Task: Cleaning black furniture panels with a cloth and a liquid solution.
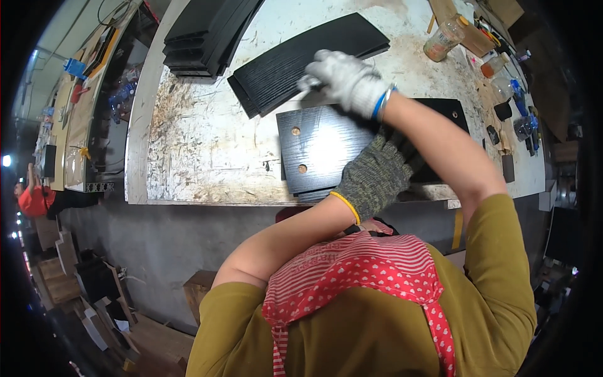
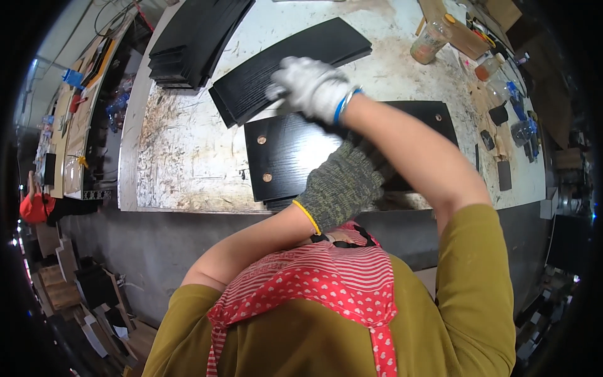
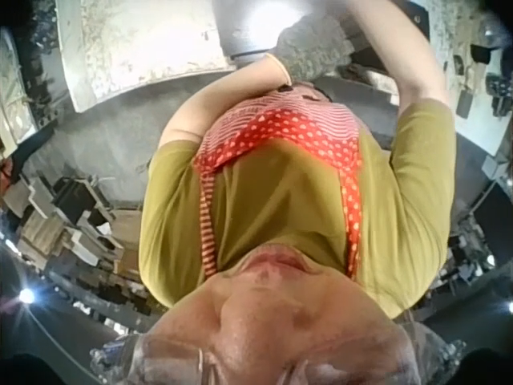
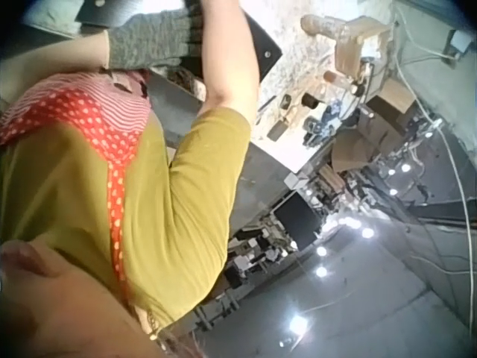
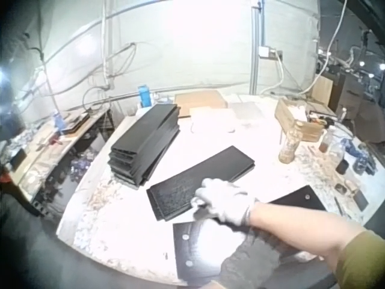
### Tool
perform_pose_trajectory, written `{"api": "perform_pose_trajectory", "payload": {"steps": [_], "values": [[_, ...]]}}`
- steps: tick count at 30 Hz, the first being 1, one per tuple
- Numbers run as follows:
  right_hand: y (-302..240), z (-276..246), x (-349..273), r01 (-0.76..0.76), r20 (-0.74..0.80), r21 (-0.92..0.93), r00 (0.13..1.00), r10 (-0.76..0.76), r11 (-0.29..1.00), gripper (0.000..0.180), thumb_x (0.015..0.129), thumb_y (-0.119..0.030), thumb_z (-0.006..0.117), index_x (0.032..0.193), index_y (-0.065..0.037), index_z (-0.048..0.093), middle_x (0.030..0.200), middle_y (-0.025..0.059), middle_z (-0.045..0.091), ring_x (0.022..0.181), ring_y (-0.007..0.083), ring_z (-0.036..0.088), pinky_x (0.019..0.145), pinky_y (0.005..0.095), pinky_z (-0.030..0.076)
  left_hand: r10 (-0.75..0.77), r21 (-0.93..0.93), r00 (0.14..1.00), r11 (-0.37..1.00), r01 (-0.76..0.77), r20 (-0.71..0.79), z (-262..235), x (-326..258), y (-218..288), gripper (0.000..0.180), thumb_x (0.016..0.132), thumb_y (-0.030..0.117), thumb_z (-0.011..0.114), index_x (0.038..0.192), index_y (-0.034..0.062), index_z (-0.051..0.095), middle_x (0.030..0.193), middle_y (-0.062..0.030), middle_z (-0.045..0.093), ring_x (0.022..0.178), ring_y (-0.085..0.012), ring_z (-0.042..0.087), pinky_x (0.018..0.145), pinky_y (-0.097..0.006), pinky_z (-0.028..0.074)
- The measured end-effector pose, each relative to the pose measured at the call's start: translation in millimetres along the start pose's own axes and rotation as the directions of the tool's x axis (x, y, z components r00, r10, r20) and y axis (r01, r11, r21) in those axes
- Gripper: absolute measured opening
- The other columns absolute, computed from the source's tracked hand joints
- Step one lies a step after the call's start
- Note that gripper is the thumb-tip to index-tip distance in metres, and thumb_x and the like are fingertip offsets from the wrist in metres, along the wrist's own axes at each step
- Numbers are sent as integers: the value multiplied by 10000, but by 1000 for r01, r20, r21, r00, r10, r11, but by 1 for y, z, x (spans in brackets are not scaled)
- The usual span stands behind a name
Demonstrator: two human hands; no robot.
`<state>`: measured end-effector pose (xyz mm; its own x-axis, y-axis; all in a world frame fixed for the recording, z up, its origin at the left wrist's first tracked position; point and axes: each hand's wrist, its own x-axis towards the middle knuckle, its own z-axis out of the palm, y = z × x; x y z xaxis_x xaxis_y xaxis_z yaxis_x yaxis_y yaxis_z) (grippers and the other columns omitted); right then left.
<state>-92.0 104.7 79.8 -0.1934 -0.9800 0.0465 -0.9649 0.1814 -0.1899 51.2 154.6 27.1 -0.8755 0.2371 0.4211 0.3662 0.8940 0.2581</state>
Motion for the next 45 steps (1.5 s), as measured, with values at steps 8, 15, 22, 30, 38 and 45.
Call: {"api": "perform_pose_trajectory", "payload": {"steps": [8, 15, 22, 30, 38, 45], "values": [[-22, -6, -47, 326, -257, 197, 927, -273, 925, 173, 729, -58, 648, 886, -122, 686, 928, 111, 629, 941, 313, 625, 839, 404, 522, -180, -146, 538, 849, 508, 823, -43, 30, 0, 540, 948, 480, 496, 1353, 127, 550, 1407, -173, 505, 1305, -330, 477, 1112, -521, 320], [121, -52, -174, -239, -282, 816, 630, 723, 526, 343, 854, -48, 661, 1180, 25, 580, 1061, 142, 660, 990, 229, 630, 894, 325, 500, 71, 113, 997, 991, -70, -7, -43, 17, -154, 487, 832, 336, 722, 1201, 42, 604, 1248, -176, 600, 1152, -353, 575, 989, -440, 470], [107, -26, -301, -111, -368, 908, 253, 895, 404, 337, 900, 6, 598, 1233, 28, 556, 1128, 115, 655, 998, 169, 647, 874, 276, 534, -674, 496, 649, 722, 481, 352, -38, 52, -240, 1154, 638, 698, 742, 1536, 146, 274, 1551, -228, 272, 1425, -429, 285, 1132, -610, 261], [80, -4, -315, 113, -111, 988, 19, 994, 108, 310, 932, -89, 634, 1214, 12, 558, 975, 104, 680, 814, 161, 685, 671, 275, 567, -677, 266, 541, 714, 648, 499, -60, 57, -343, 1092, 683, 597, 794, 1476, -6, 347, 1353, -278, 546, 1250, -395, 547, 1069, -418, 427], [84, 1, -337, -34, -198, 980, -104, 975, 196, 505, 900, -123, 684, 1326, 70, 492, 1156, 126, 648, 999, 146, 621, 857, 256, 507, -658, 249, 741, 745, 618, 130, -67, 66, -364, 622, 865, 561, 653, 1104, -12, 662, 1064, -289, 666, 1038, -423, 637, 884, -466, 488], [91, -17, -359, -22, -296, 955, -172, 939, 297, 522, 891, -109, 691, 1335, 76, 489, 1164, 129, 650, 1022, 154, 637, 875, 259, 526, -326, 189, 945, 929, 318, 11, -143, 107, -292, 365, 901, 324, 685, 1103, 19, 688, 1037, -233, 684, 954, -393, 644, 864, -454, 490]]}}
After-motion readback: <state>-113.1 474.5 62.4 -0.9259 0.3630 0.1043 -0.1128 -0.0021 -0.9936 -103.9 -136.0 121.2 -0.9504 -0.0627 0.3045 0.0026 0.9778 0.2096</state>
